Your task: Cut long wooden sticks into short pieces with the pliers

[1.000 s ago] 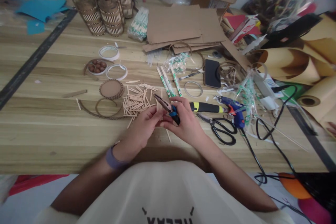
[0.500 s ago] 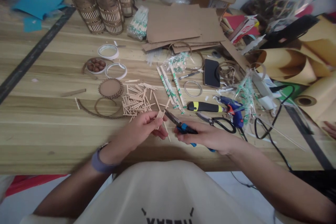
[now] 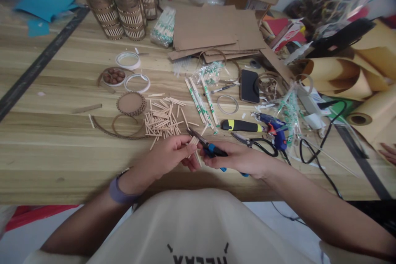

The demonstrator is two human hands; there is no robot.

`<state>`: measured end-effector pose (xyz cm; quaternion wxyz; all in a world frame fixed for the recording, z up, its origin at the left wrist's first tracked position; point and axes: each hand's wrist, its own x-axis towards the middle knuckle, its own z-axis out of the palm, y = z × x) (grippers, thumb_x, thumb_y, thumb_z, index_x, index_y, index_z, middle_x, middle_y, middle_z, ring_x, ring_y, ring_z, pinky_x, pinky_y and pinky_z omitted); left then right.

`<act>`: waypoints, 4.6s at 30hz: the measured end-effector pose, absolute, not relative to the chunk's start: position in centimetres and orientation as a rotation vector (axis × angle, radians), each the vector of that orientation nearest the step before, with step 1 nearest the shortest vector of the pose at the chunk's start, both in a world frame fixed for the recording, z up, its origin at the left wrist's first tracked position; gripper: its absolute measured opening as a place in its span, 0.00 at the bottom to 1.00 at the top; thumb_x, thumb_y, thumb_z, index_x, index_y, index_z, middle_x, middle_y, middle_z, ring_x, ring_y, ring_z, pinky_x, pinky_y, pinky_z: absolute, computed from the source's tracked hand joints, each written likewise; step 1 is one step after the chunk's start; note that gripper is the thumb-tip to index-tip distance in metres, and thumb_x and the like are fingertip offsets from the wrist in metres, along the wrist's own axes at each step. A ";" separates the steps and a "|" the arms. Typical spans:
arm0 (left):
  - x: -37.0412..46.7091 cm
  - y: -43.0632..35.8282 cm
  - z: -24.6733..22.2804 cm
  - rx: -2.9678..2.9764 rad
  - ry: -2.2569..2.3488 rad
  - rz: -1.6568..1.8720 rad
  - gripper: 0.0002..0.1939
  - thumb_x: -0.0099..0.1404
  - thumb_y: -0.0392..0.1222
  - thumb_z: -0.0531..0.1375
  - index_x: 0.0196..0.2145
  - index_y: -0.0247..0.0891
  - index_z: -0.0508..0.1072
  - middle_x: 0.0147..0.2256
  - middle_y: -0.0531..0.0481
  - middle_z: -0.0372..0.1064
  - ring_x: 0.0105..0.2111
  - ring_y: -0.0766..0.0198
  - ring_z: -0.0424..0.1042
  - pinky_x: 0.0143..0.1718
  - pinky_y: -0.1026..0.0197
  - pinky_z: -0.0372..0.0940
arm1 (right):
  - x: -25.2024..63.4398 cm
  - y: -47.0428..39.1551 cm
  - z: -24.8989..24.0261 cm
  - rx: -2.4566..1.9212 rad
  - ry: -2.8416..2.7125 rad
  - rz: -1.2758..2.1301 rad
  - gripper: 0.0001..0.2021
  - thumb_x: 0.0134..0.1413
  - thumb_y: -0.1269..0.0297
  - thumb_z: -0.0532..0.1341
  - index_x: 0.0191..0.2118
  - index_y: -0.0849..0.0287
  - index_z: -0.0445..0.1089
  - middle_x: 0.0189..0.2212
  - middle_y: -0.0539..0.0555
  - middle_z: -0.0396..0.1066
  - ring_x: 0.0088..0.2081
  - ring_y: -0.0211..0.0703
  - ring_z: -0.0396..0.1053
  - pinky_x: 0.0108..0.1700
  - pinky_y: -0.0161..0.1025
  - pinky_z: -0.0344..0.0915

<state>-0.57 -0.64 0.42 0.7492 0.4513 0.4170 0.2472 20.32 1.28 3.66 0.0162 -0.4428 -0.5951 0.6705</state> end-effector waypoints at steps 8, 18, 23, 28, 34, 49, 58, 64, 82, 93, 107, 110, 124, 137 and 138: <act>-0.4 -0.8 0.7 0.964 0.920 0.531 0.19 0.63 0.58 0.63 0.32 0.37 0.75 0.24 0.51 0.74 0.25 0.63 0.74 0.32 0.61 0.68 | 20.5 1.3 3.5 -1.305 -1.840 2.129 0.06 0.50 0.61 0.60 0.34 0.56 0.65 0.32 0.48 0.62 0.36 0.40 0.60 0.36 0.36 0.57; -0.3 -0.8 0.9 0.976 0.917 0.515 0.19 0.62 0.58 0.63 0.31 0.38 0.74 0.23 0.52 0.74 0.25 0.64 0.73 0.31 0.62 0.68 | 20.6 1.3 3.4 -1.343 -1.892 2.082 0.08 0.50 0.60 0.60 0.35 0.56 0.67 0.32 0.49 0.65 0.37 0.41 0.63 0.41 0.37 0.61; -0.2 -0.4 1.0 1.031 0.917 0.511 0.20 0.62 0.59 0.62 0.29 0.38 0.72 0.22 0.52 0.72 0.22 0.64 0.71 0.29 0.62 0.66 | 20.3 1.1 3.0 -1.346 -2.006 1.851 0.06 0.46 0.65 0.59 0.33 0.56 0.65 0.31 0.48 0.64 0.34 0.41 0.62 0.40 0.38 0.59; -0.2 -0.1 1.3 1.138 0.942 0.499 0.21 0.64 0.59 0.59 0.26 0.39 0.70 0.19 0.53 0.68 0.21 0.65 0.68 0.27 0.63 0.64 | 20.0 0.6 2.3 -1.439 -2.059 1.701 0.03 0.49 0.67 0.58 0.33 0.57 0.63 0.28 0.48 0.62 0.32 0.40 0.60 0.37 0.38 0.58; -0.5 -0.3 1.2 1.400 1.061 0.438 0.19 0.71 0.53 0.53 0.26 0.40 0.67 0.21 0.54 0.70 0.23 0.65 0.68 0.27 0.64 0.60 | 19.8 0.3 1.8 -1.468 -2.026 1.688 0.04 0.55 0.63 0.57 0.32 0.57 0.64 0.26 0.48 0.59 0.28 0.39 0.57 0.32 0.36 0.56; -0.6 -0.3 1.9 1.449 1.125 0.348 0.22 0.73 0.56 0.46 0.25 0.41 0.62 0.20 0.58 0.63 0.20 0.67 0.63 0.25 0.64 0.57 | 20.0 0.9 2.4 -1.416 -1.661 2.105 0.10 0.46 0.61 0.62 0.36 0.56 0.67 0.31 0.50 0.67 0.33 0.41 0.64 0.35 0.38 0.62; -0.4 -0.3 1.8 1.356 1.075 0.419 0.20 0.71 0.55 0.48 0.30 0.40 0.66 0.19 0.59 0.56 0.18 0.68 0.53 0.22 0.64 0.51 | 20.0 0.3 0.8 -1.471 -1.665 2.031 0.08 0.45 0.64 0.60 0.34 0.58 0.65 0.25 0.47 0.62 0.26 0.37 0.62 0.29 0.36 0.61; -0.4 -0.4 1.2 1.361 1.107 0.452 0.22 0.71 0.56 0.49 0.24 0.40 0.60 0.19 0.59 0.56 0.19 0.69 0.54 0.22 0.64 0.51 | 19.7 0.4 0.7 -1.374 -1.779 1.931 0.06 0.52 0.61 0.60 0.33 0.56 0.64 0.23 0.45 0.59 0.25 0.36 0.59 0.27 0.34 0.58; -0.6 0.2 1.2 1.896 1.374 0.213 0.14 0.73 0.42 0.48 0.33 0.39 0.69 0.29 0.48 0.74 0.30 0.58 0.73 0.32 0.60 0.60 | 19.2 2.0 -0.1 -1.262 -2.382 0.446 0.07 0.62 0.64 0.56 0.44 0.58 0.65 0.41 0.62 0.74 0.44 0.56 0.71 0.44 0.47 0.67; 0.2 -0.3 0.2 2.232 1.513 0.028 0.17 0.74 0.39 0.45 0.49 0.37 0.72 0.37 0.39 0.78 0.37 0.49 0.78 0.38 0.55 0.66 | 18.5 2.0 -0.4 -1.554 -2.557 0.470 0.05 0.63 0.64 0.55 0.40 0.59 0.64 0.39 0.63 0.73 0.42 0.55 0.70 0.40 0.43 0.62; 1.0 0.0 0.2 2.308 1.702 -0.015 0.15 0.68 0.29 0.47 0.38 0.33 0.73 0.28 0.39 0.75 0.30 0.51 0.76 0.39 0.52 0.64 | 16.1 2.5 -0.3 -1.831 -2.447 0.371 0.02 0.60 0.68 0.57 0.39 0.60 0.65 0.38 0.64 0.74 0.40 0.56 0.71 0.37 0.43 0.58; -1.0 0.9 0.7 2.035 1.432 0.218 0.13 0.72 0.41 0.50 0.33 0.37 0.72 0.27 0.46 0.73 0.30 0.54 0.74 0.36 0.56 0.64 | 17.9 3.4 0.3 -1.613 -2.359 0.767 0.04 0.60 0.64 0.58 0.35 0.56 0.63 0.32 0.55 0.72 0.33 0.47 0.68 0.34 0.39 0.58; 0.2 1.4 -1.4 0.856 1.011 0.540 0.13 0.67 0.47 0.59 0.31 0.35 0.74 0.28 0.48 0.77 0.30 0.63 0.77 0.35 0.61 0.67 | 17.8 3.5 1.6 -1.392 -2.523 0.691 0.03 0.58 0.68 0.60 0.38 0.57 0.65 0.34 0.56 0.71 0.37 0.48 0.68 0.36 0.38 0.57; 1.0 2.1 -1.1 0.707 1.029 0.766 0.16 0.63 0.53 0.63 0.34 0.35 0.76 0.32 0.48 0.77 0.32 0.64 0.75 0.38 0.62 0.69 | 17.0 2.6 -0.6 -1.431 -1.860 1.046 0.25 0.44 0.62 0.72 0.49 0.53 0.66 0.46 0.54 0.73 0.46 0.50 0.70 0.49 0.45 0.63; 1.1 2.1 -1.1 0.704 1.025 0.786 0.16 0.63 0.53 0.64 0.34 0.35 0.76 0.32 0.48 0.77 0.33 0.63 0.76 0.38 0.62 0.69 | 16.8 2.5 -0.8 -1.430 -1.874 1.029 0.24 0.44 0.63 0.71 0.49 0.53 0.67 0.46 0.54 0.73 0.46 0.50 0.70 0.49 0.45 0.63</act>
